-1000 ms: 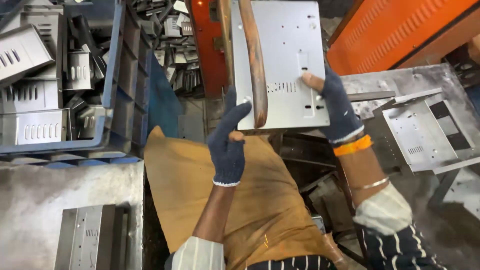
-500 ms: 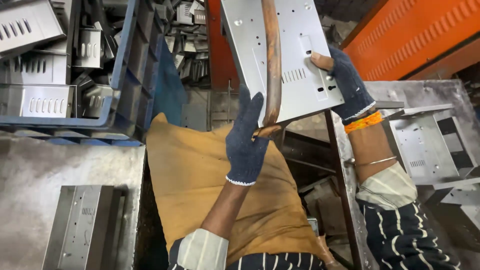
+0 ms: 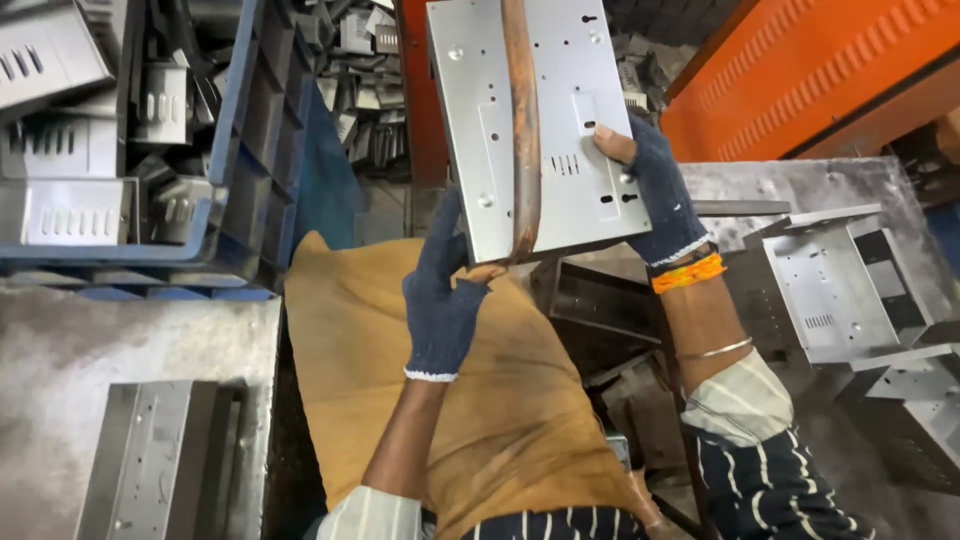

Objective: The person repeatedly picks up rectangular metal plates from a blue bin, positions them against a vertical welding torch, and welds the edges while sparks fly. After welding, the person places the finished pieces into a pile on the workbench.

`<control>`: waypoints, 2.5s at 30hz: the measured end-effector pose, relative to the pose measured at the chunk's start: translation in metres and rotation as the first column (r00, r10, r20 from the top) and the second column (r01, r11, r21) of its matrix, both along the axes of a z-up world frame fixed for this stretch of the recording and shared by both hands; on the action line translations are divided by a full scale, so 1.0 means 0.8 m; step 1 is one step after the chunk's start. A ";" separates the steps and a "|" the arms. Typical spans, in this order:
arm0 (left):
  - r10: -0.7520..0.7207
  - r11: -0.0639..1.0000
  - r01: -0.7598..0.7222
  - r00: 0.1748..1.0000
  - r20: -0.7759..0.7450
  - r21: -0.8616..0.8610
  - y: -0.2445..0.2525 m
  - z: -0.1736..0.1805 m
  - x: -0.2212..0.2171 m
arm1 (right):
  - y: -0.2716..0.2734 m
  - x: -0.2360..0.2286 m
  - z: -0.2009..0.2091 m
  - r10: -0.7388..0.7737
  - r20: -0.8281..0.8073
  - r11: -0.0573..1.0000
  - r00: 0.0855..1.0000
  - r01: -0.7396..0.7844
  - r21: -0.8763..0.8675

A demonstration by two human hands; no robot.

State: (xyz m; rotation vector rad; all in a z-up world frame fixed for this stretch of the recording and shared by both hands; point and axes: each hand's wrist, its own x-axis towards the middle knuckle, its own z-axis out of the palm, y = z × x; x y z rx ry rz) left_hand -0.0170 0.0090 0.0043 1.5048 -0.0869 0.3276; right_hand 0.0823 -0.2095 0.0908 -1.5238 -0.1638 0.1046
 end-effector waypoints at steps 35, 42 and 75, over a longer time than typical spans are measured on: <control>0.010 0.884 -0.171 0.938 0.348 0.434 -0.002 0.042 -0.001 | -0.035 -0.002 -0.023 -0.088 -0.068 0.979 0.994 0.099 0.176; 0.178 0.823 -0.337 0.917 0.356 0.458 -0.023 0.023 -0.002 | -0.053 0.015 -0.031 -0.079 -0.050 0.988 0.996 0.085 0.129; -0.263 0.934 0.128 0.878 -0.401 -0.333 -0.053 0.012 -0.064 | -0.172 -0.192 -0.219 -0.255 0.030 0.965 0.967 0.256 -0.060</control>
